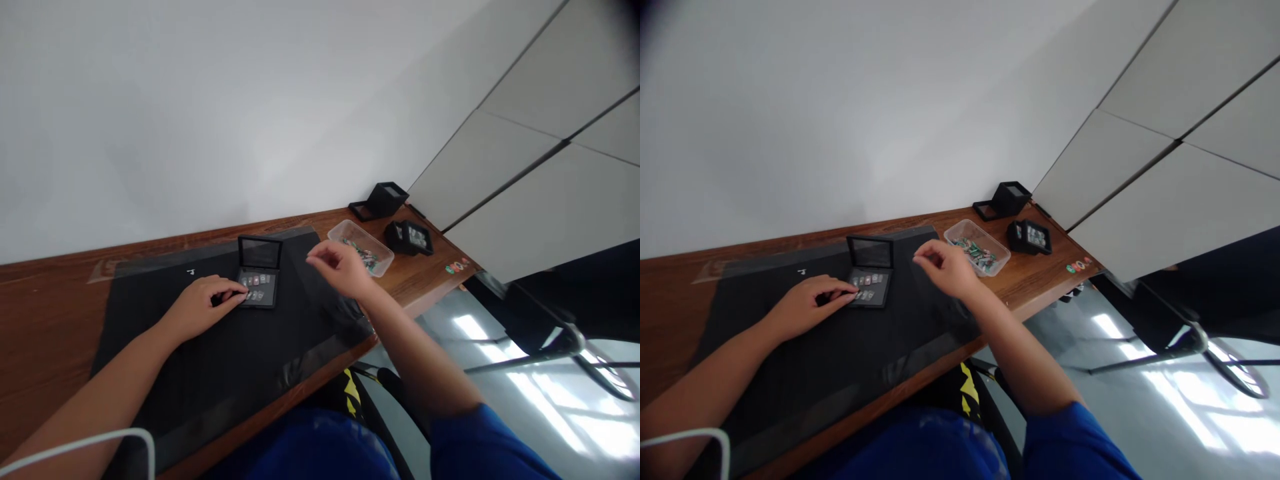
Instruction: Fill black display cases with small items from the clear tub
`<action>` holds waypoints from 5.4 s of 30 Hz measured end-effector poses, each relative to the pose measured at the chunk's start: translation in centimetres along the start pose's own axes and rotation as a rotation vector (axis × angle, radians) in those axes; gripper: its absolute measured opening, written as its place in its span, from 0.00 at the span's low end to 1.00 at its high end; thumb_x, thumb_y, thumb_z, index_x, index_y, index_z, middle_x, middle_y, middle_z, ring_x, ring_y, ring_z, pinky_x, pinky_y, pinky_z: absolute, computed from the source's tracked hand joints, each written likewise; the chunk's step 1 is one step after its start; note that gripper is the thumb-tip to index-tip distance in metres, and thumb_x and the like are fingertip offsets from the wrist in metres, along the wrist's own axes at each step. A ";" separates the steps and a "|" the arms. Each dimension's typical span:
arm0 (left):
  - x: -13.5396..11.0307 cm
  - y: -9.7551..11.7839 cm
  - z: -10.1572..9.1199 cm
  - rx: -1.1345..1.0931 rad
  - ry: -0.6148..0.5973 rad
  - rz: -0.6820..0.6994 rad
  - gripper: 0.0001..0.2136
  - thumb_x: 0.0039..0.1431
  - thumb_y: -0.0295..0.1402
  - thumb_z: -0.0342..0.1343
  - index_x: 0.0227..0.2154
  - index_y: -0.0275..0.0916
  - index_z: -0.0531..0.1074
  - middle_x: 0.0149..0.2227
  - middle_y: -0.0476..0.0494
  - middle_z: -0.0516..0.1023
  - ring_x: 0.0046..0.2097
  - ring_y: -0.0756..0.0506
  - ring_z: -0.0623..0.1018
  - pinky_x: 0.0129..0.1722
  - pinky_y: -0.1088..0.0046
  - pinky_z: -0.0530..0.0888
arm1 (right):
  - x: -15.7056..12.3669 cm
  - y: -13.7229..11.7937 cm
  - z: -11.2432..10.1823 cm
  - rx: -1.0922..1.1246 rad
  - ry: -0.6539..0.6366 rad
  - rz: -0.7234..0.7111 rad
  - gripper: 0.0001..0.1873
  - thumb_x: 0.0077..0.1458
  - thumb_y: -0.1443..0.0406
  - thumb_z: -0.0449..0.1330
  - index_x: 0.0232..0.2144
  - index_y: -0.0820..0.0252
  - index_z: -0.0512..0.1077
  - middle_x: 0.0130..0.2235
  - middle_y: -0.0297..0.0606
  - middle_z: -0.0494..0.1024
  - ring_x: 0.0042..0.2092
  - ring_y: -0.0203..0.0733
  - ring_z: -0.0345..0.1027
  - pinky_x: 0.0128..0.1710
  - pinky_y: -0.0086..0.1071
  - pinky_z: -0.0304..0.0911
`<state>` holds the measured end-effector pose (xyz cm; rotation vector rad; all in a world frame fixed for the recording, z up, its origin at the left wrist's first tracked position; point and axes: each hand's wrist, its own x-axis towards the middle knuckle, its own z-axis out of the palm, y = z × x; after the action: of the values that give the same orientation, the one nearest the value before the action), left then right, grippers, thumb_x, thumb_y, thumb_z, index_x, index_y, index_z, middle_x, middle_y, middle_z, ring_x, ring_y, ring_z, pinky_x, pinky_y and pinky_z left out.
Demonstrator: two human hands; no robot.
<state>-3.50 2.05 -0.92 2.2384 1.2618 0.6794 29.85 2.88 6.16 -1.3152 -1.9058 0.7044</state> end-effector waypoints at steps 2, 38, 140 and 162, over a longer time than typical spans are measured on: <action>0.0 0.0 0.0 0.004 0.001 -0.002 0.17 0.66 0.51 0.57 0.41 0.48 0.85 0.28 0.48 0.76 0.32 0.45 0.75 0.36 0.68 0.70 | -0.6 -0.6 2.4 0.091 -0.141 -0.041 0.11 0.63 0.57 0.64 0.40 0.58 0.80 0.33 0.35 0.81 0.28 0.34 0.65 0.30 0.28 0.60; 0.0 0.3 -0.1 0.018 -0.013 0.030 0.15 0.68 0.48 0.57 0.42 0.47 0.84 0.26 0.50 0.74 0.30 0.47 0.74 0.33 0.70 0.69 | 0.4 1.3 7.8 0.168 -0.397 -0.135 0.09 0.66 0.67 0.62 0.43 0.63 0.83 0.41 0.41 0.85 0.39 0.38 0.76 0.41 0.31 0.66; -0.1 0.3 -0.1 0.024 -0.020 -0.004 0.15 0.67 0.49 0.57 0.41 0.46 0.83 0.26 0.51 0.72 0.30 0.47 0.73 0.33 0.69 0.68 | -0.2 0.4 7.4 -0.090 -0.373 -0.186 0.08 0.65 0.70 0.63 0.41 0.55 0.82 0.39 0.34 0.81 0.39 0.35 0.74 0.39 0.27 0.61; 0.0 0.2 0.0 0.030 -0.005 0.004 0.15 0.67 0.48 0.57 0.40 0.45 0.84 0.26 0.50 0.73 0.30 0.47 0.74 0.33 0.70 0.69 | -0.5 -0.1 7.5 -0.116 -0.355 -0.260 0.09 0.63 0.65 0.65 0.44 0.55 0.83 0.39 0.35 0.79 0.35 0.33 0.71 0.37 0.27 0.62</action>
<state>-3.37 1.95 -0.75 2.2659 1.2737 0.6596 23.95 2.03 1.58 -1.0313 -2.3809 0.7383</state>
